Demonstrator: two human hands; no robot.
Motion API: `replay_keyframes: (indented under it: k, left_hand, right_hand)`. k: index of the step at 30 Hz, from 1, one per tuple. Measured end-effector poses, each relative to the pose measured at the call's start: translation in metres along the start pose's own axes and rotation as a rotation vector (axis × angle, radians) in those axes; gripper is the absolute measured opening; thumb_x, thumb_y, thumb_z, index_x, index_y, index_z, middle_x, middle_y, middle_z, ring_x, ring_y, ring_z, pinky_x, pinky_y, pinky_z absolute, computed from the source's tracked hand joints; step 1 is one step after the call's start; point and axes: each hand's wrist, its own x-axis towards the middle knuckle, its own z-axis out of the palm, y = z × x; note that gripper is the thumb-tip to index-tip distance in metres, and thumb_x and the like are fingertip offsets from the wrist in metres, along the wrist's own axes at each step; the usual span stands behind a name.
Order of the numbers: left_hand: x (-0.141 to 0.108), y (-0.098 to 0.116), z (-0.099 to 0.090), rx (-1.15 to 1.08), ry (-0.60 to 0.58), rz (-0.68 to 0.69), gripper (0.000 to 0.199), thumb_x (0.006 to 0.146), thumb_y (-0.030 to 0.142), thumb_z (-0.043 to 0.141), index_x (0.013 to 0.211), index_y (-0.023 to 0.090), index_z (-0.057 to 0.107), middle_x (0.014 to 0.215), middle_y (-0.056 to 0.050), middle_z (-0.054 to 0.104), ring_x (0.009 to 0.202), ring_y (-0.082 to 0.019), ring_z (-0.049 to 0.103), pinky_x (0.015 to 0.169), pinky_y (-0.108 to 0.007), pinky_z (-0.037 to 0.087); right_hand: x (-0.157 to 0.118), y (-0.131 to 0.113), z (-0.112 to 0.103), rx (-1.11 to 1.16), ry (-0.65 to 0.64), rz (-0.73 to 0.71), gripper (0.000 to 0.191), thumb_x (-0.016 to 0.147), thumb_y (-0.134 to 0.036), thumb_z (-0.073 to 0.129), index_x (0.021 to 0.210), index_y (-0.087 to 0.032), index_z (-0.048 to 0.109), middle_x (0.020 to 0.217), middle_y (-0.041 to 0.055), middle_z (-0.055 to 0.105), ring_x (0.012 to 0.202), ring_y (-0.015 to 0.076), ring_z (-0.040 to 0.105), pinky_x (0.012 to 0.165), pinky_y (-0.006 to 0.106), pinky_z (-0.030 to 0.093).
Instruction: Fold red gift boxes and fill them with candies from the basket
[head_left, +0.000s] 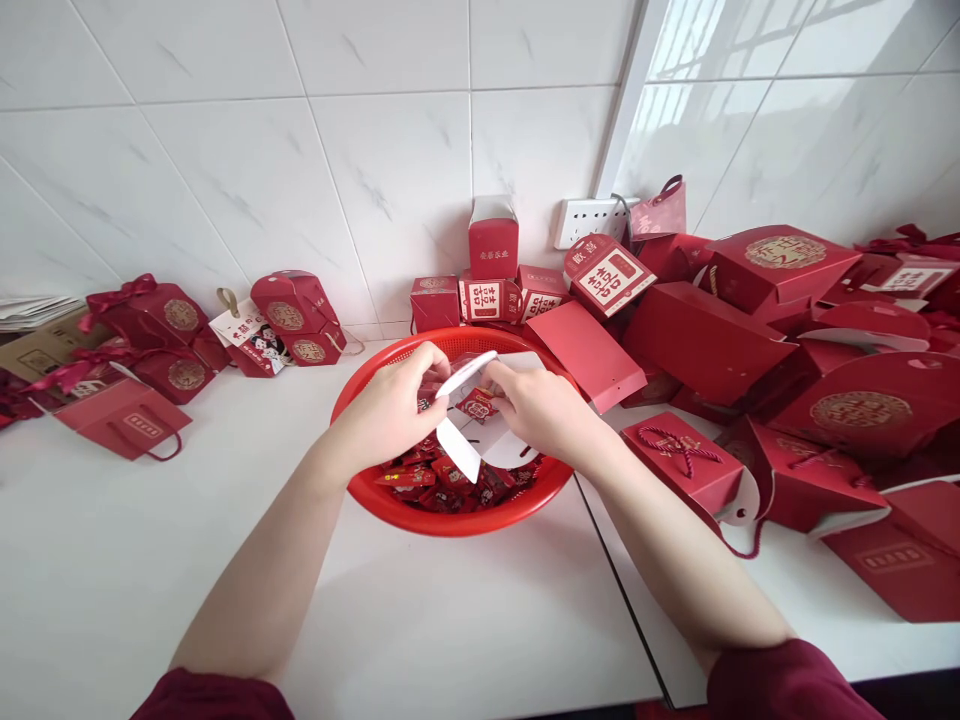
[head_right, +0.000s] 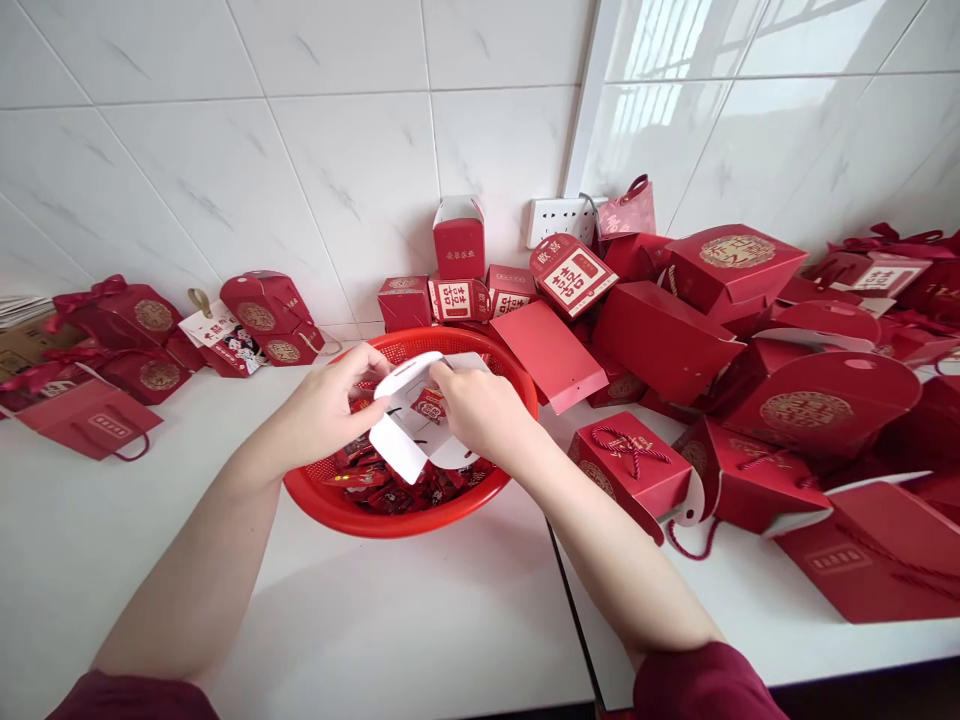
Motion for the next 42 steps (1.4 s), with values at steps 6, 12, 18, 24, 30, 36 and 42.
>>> replay_keyframes:
  k: [6,12,18,24,30,36,42]
  left_hand:
    - [0.006,-0.009,-0.005,-0.023,0.038,-0.082,0.013,0.086,0.027,0.058,0.098,0.024,0.054,0.101,-0.001,0.068,0.088,-0.02,0.066,0.074,-0.03,0.05]
    - [0.011,-0.02,-0.008,0.024,0.005,-0.139,0.016,0.087,0.034,0.056,0.087,0.021,0.065,0.083,0.0,0.068,0.072,-0.018,0.06,0.063,-0.028,0.041]
    - [0.03,-0.057,-0.004,-0.361,0.252,-0.357,0.013,0.072,0.031,0.063,0.072,0.019,0.066,0.068,0.001,0.06,0.067,-0.017,0.053,0.062,-0.027,0.038]
    - [0.042,-0.088,0.006,-0.771,0.47,-0.479,0.013,0.064,0.026,0.057,0.058,0.019,0.048,0.058,0.003,0.045,0.055,-0.011,0.044,0.053,-0.023,0.037]
    - [0.043,-0.099,0.011,-0.823,0.461,-0.502,0.008,0.061,0.023,0.059,0.06,0.018,0.053,0.059,0.002,0.05,0.056,-0.011,0.049,0.053,-0.022,0.042]
    - [0.043,-0.1,0.014,-0.859,0.464,-0.482,0.008,0.063,0.023,0.062,0.067,0.016,0.061,0.063,0.0,0.058,0.059,-0.013,0.054,0.055,-0.022,0.044]
    - [0.042,-0.096,0.016,-0.873,0.456,-0.483,0.011,0.063,0.025,0.066,0.066,0.015,0.063,0.064,-0.001,0.062,0.06,-0.014,0.057,0.056,-0.023,0.046]
  right_hand:
    - [0.007,0.004,0.01,-0.014,0.035,0.058,0.01,0.094,-0.018,0.051,0.099,-0.021,0.06,0.086,0.006,0.073,0.075,0.0216,0.068,0.058,0.028,0.039]
    - [0.004,0.003,0.005,-0.098,0.114,0.026,0.022,0.097,-0.018,0.045,0.101,-0.021,0.066,0.094,0.0075,0.074,0.075,0.0205,0.067,0.057,0.028,0.036]
    - [-0.005,0.017,-0.026,0.042,0.345,0.065,0.014,0.094,-0.024,0.053,0.096,-0.023,0.066,0.089,0.0014,0.074,0.071,0.0173,0.064,0.061,0.027,0.039]
    - [0.0,0.043,-0.03,-0.051,0.154,0.208,0.018,0.095,-0.024,0.05,0.094,-0.022,0.068,0.087,0.0057,0.074,0.08,0.0229,0.065,0.065,0.03,0.039]
    - [0.011,0.043,-0.012,-0.116,-0.213,0.201,0.024,0.096,-0.021,0.045,0.11,-0.018,0.064,0.099,0.0113,0.073,0.085,0.025,0.067,0.064,0.031,0.039]
    - [0.021,0.05,0.008,-0.112,-0.362,0.162,0.028,0.087,-0.008,0.048,0.102,-0.019,0.07,0.104,0.0113,0.074,0.093,0.026,0.068,0.069,0.03,0.042]
    - [0.031,0.066,0.027,-0.041,-0.359,0.169,0.041,0.092,-0.009,0.043,0.128,-0.021,0.059,0.123,0.0116,0.07,0.107,0.0244,0.066,0.083,0.029,0.047]
